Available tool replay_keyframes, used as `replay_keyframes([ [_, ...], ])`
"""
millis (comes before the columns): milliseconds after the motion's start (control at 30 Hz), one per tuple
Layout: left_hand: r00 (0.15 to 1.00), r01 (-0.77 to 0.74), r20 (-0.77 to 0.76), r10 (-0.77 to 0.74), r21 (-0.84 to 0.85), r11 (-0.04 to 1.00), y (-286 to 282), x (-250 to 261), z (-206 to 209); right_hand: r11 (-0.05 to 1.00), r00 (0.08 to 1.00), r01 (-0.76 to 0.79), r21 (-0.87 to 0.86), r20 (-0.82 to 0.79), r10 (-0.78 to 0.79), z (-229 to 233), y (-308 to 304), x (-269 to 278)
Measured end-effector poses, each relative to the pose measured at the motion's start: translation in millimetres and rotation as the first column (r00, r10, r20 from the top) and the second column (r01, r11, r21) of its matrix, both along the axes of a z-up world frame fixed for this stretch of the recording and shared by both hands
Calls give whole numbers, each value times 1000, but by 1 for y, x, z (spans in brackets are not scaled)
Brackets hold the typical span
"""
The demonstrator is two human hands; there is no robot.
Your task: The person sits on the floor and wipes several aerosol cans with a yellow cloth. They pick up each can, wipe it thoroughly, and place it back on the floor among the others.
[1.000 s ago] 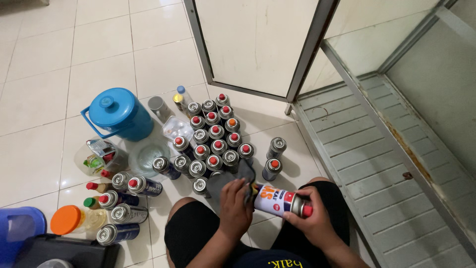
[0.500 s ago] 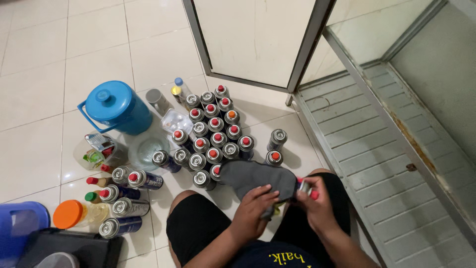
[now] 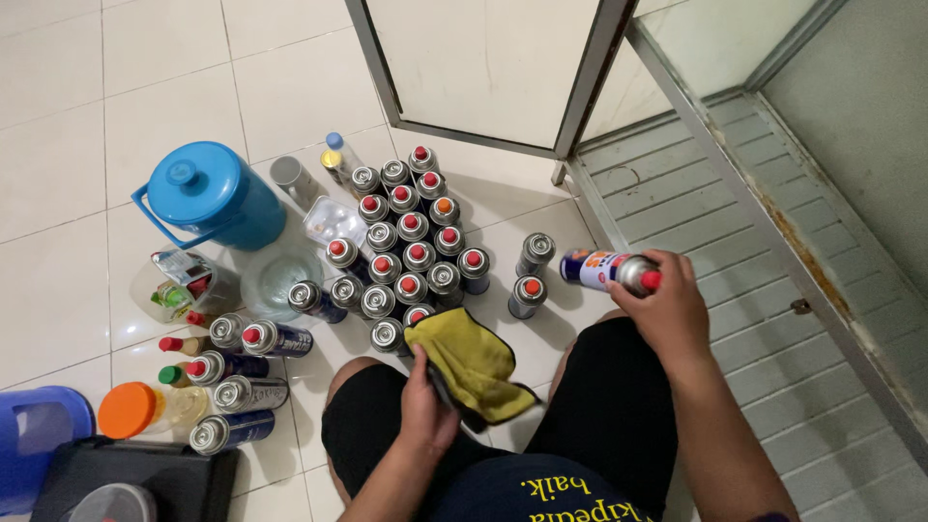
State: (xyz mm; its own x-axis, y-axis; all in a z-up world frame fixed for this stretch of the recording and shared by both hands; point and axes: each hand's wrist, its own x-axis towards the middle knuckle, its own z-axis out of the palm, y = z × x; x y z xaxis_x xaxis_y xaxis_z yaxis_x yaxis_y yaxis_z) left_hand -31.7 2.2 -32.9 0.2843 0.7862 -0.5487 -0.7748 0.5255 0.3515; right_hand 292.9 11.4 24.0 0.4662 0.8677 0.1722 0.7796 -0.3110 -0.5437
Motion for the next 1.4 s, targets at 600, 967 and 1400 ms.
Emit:
replay_keyframes([
  [600,984,-174,23,175,-18,985,-6,-40,-21,906,978,-100,-411,129,167,-151,107,30],
  [967,979,-204,14,204,-38,978,-5,-45,-14,903,972,-148,-403,111,209,-173,133,26],
  [1400,947,-321,-20,321,-27,947,-6,-80,-21,917,926,-316,242,291,242,-141,103,-52],
])
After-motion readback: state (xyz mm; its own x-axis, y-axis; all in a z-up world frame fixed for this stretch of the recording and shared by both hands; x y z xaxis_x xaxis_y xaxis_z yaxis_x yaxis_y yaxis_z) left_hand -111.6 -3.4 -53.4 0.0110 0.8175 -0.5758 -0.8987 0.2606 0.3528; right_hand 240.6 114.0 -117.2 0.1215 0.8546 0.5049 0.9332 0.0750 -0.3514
